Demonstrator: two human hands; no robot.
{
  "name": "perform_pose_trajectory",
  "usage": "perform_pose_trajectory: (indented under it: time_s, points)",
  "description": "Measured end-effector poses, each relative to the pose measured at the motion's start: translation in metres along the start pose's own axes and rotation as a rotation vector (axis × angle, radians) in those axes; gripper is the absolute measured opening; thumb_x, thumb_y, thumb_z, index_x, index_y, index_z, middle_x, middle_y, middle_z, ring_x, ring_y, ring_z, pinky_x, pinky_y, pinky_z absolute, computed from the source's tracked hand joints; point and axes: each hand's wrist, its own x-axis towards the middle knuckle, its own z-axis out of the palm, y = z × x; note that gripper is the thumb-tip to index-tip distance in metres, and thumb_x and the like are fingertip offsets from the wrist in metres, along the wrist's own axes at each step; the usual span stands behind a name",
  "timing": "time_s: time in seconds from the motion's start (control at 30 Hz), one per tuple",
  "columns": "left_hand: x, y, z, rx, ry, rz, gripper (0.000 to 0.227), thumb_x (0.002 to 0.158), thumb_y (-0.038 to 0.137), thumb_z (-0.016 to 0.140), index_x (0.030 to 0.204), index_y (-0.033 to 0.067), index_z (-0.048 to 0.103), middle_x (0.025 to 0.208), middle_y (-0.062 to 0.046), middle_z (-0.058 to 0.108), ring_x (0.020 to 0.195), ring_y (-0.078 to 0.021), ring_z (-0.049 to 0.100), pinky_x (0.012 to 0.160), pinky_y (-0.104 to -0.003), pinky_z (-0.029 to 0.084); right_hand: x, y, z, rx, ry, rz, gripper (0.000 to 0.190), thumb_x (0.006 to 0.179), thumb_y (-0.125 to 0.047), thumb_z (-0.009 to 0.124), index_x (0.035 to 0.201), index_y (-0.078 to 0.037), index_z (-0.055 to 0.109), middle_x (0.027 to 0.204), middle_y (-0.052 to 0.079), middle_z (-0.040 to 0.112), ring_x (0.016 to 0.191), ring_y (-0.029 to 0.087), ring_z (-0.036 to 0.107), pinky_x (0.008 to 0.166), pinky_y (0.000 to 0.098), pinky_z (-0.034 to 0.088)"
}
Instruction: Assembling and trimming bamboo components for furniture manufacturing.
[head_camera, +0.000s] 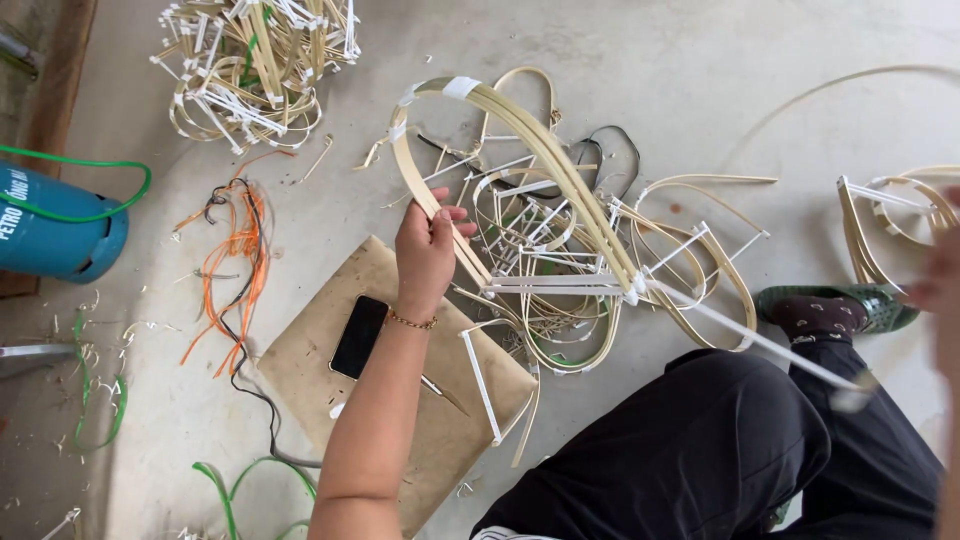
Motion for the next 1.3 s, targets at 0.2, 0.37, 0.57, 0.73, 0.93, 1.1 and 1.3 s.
perform_pose_trajectory:
  time_s: [0.2, 0.37, 0.57, 0.73, 0.93, 1.1, 1.3]
  points:
    - [-0.009, 0.008, 0.009, -0.059, -0.067, 0.000, 0.029, 0.105, 0.005, 0.044, 0.132, -0.0033, 0.053, 0.102, -0.012, 0.072, 0.084, -0.0189, 0.078, 0.074, -0.028, 0.062, -0.131, -0.159, 0.045, -0.280, -0.134, -0.105, 0.048, 0.099, -0.023, 0.072, 0.142, -0.004, 0.061, 0.135, 0.021, 0.057, 0.111, 0.030, 0.063, 0.086, 0.0422, 0.054]
    - [-0.018, 0.017, 0.036, -0.077, -0.140, 0.018, 0.028, 0.106, 0.006, 0.045, 0.131, -0.0034, 0.053, 0.100, -0.012, 0.071, 0.083, -0.0186, 0.078, 0.073, -0.029, 0.063, -0.188, -0.206, 0.016, 0.083, -0.301, -0.170, 0.042, 0.095, -0.020, 0.064, 0.136, -0.007, 0.064, 0.123, 0.011, 0.067, 0.096, 0.017, 0.070, 0.079, 0.0308, 0.057]
    - [-0.047, 0.038, 0.078, 0.048, -0.267, 0.109, 0.031, 0.105, 0.010, 0.048, 0.133, -0.0007, 0.056, 0.094, -0.008, 0.074, 0.078, -0.0150, 0.078, 0.068, -0.027, 0.062, -0.220, -0.221, 0.001, 0.057, -0.282, -0.189, 0.063, 0.081, -0.022, 0.077, 0.140, -0.008, 0.061, 0.115, 0.004, 0.072, 0.063, 0.010, 0.064, 0.058, 0.0260, 0.054]
    - [-0.106, 0.122, 0.086, 0.151, -0.480, 0.073, 0.041, 0.100, 0.020, 0.063, 0.137, 0.0024, 0.059, 0.081, -0.004, 0.074, 0.067, -0.0117, 0.075, 0.059, -0.026, 0.058, -0.231, -0.135, 0.010, 0.431, -0.173, 0.138, 0.043, 0.098, -0.016, 0.064, 0.139, -0.006, 0.064, 0.092, 0.004, 0.071, 0.067, 0.006, 0.054, 0.058, 0.0234, 0.046]
    - [-0.170, 0.197, 0.097, -0.024, -0.873, 0.178, 0.078, 0.092, 0.031, 0.077, 0.154, -0.0005, 0.040, 0.081, 0.001, 0.062, 0.063, -0.0047, 0.061, 0.054, -0.022, 0.053, -0.267, -0.102, 0.013, 0.782, -0.261, 0.338, 0.041, 0.100, -0.023, 0.053, 0.137, -0.009, 0.064, 0.094, -0.003, 0.073, 0.067, 0.003, 0.055, 0.057, 0.0202, 0.044]
    - [-0.184, 0.209, 0.112, 0.003, -1.010, 0.189, 0.088, 0.094, 0.038, 0.074, 0.161, 0.0002, 0.032, 0.072, 0.002, 0.062, 0.059, -0.0026, 0.060, 0.051, -0.021, 0.050, -0.289, -0.084, 0.021, 0.873, -0.286, 0.390, 0.042, 0.102, -0.025, 0.052, 0.139, -0.010, 0.065, 0.089, 0.000, 0.071, 0.060, 0.004, 0.046, 0.057, 0.0214, 0.044]
    - [-0.193, 0.205, 0.113, -0.014, -1.064, 0.134, 0.091, 0.094, 0.040, 0.074, 0.162, 0.0004, 0.029, 0.075, 0.002, 0.063, 0.062, -0.0022, 0.061, 0.053, -0.020, 0.052, -0.306, -0.080, 0.029, 0.900, -0.302, 0.409, 0.042, 0.102, -0.025, 0.051, 0.138, -0.010, 0.065, 0.086, 0.001, 0.071, 0.057, 0.006, 0.047, 0.055, 0.0234, 0.046]
